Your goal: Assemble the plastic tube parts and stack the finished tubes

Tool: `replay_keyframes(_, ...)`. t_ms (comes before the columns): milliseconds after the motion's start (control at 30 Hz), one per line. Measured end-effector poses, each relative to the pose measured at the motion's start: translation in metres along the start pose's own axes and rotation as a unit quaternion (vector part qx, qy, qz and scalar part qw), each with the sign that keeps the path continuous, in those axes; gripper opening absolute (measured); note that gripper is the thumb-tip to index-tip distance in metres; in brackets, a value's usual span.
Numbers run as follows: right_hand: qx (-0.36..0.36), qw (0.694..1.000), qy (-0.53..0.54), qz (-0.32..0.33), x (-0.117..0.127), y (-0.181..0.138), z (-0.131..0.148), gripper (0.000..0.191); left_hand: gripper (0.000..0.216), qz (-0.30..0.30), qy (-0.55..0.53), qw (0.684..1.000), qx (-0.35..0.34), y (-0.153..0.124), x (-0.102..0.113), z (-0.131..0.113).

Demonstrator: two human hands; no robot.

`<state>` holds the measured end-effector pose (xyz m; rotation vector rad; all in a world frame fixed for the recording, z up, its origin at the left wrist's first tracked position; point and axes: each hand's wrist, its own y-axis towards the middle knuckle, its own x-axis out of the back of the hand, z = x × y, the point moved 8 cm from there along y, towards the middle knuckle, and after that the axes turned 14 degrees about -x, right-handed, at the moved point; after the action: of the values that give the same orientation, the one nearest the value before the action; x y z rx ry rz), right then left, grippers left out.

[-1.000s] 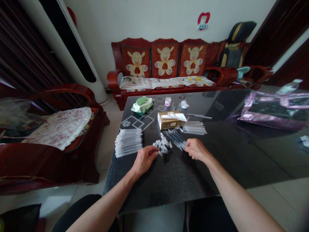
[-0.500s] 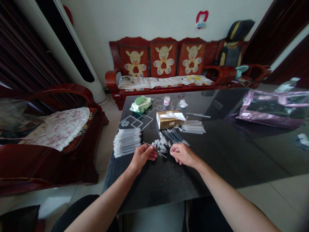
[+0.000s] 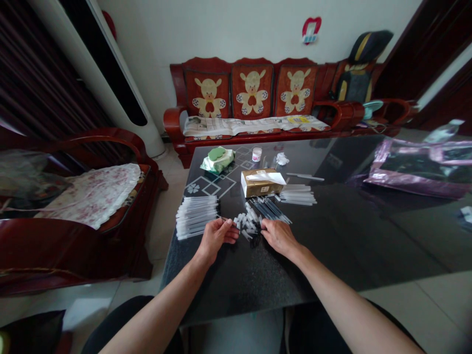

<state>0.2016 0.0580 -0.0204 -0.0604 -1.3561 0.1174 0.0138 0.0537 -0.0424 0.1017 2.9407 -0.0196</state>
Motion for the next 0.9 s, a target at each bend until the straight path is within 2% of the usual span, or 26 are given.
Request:
replay_keyframes(200,-0.021,1.000,-0.015,-0.008,0.002,0.005,-0.010,0.011,0.037,0.002,-0.005,1.000,0.002,0.000,-0.001,-0.001)
replay_keyframes(367,-0.021,0.999,0.018,-0.015,0.006,0.006,-0.013,0.012,0.038,-0.001,0.000,1.000,0.002,0.000,0.000,0.001)
replay_keyframes(600,-0.106,0.992,0.029,-0.063,0.029,0.016,-0.049,0.017,0.038,-0.002,0.006,1.000,-0.005,0.000,0.001,0.000)
replay_keyframes(700,-0.084,0.994,0.037,-0.060,0.027,0.016,-0.045,0.019,0.038,-0.003,0.008,1.000,-0.003,-0.001,0.000,-0.001)
replay_keyframes(900,-0.002,0.998,0.038,-0.046,0.014,0.013,-0.014,0.028,0.039,-0.005,0.011,1.000,0.000,-0.001,-0.001,-0.002)
